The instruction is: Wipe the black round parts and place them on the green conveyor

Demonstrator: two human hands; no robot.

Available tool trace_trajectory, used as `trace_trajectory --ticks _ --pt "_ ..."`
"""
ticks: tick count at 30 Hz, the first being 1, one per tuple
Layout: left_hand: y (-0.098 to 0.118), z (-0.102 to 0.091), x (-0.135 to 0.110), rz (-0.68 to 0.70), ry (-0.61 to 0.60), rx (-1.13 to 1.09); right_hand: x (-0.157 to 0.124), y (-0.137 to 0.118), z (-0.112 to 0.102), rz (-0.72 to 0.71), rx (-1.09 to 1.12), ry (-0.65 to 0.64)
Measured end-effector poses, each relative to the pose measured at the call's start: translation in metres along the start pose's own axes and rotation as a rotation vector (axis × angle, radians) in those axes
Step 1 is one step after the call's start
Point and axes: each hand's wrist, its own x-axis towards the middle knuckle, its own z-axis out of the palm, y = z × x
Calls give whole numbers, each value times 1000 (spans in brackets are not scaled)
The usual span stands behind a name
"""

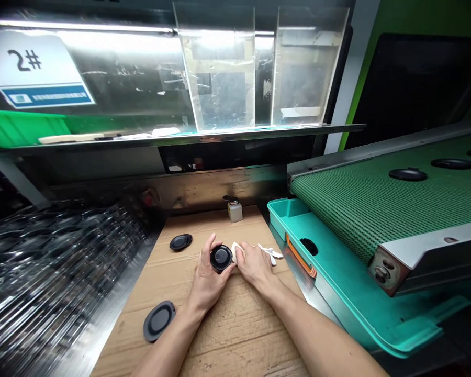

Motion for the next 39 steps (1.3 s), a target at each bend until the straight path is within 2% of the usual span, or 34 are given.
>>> trace_trajectory --ticks 2,7,10,14,25,39 --pt "-3 -1 0 32 5 53 0 0 0 -1 -3 -2" --pt "-16 -8 3 243 -71 552 0 0 0 -4 -8 -5" --pt "-21 -12 5 317 -93 681 1 0 0 3 -8 -13" --pt "-22 -12 5 347 -94 721 1 -1 -1 6 -1 -26" --pt "-21 -9 6 272 -80 680 0 -2 -3 24 -26 -40" --pt "-22 -10 6 350 -103 688 -1 -2 -5 23 -44 -43"
